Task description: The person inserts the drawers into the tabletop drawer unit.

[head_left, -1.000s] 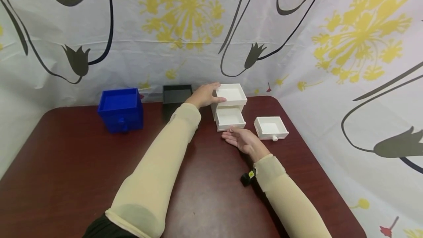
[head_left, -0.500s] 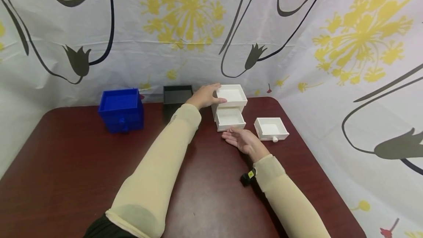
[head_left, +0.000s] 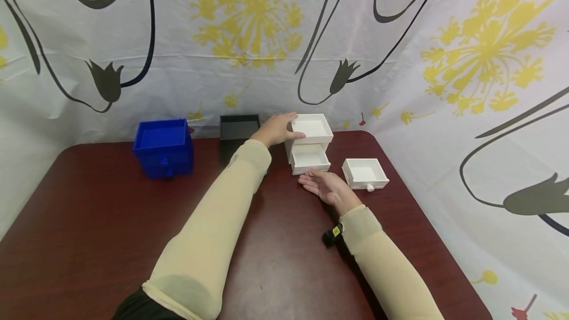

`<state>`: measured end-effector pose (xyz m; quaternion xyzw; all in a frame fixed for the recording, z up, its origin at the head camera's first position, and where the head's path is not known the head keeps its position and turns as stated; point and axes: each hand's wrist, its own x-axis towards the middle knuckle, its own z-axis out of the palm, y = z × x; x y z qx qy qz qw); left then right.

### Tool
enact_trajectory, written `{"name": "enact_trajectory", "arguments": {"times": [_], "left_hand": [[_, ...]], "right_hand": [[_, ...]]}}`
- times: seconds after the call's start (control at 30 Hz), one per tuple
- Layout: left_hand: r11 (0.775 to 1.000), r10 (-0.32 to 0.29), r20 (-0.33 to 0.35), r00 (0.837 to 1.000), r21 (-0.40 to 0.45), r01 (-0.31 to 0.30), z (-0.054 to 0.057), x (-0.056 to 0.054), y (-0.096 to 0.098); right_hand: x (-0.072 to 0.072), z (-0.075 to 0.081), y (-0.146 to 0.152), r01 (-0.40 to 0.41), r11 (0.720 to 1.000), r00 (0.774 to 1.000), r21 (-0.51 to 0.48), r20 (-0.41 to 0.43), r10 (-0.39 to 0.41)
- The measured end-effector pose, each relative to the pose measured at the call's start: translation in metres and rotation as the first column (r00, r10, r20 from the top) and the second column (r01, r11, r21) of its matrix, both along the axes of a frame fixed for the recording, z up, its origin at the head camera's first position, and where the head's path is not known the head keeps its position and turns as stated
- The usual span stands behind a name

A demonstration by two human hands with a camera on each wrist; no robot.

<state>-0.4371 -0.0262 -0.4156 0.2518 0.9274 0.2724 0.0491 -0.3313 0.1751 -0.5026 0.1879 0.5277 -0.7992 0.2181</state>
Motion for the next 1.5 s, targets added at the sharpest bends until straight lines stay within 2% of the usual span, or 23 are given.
{"name": "enact_trajectory", "arguments": {"times": [0.43,1.03,1.5], "left_hand": [[1.000,0.005,0.029,1.000,0.024,-0.006,-0.004,-0.001,0.000],[1.000,0.008,0.025,1.000,0.023,-0.008,-0.005,-0.002,-0.002],[1.000,-0.005,0.005,1.000,0.011,0.005,-0.003,-0.002,-0.001]], "right_hand": [[0.000,0.000,0.001,-0.021,1.000,1.000,-0.008,-0.007,0.021],[-0.006,0.002,-0.003,-0.012,1.000,0.999,-0.015,0.030,0.012],[-0.011,0.002,-0.002,-0.018,1.000,1.000,-0.005,0.023,0.018]]}}
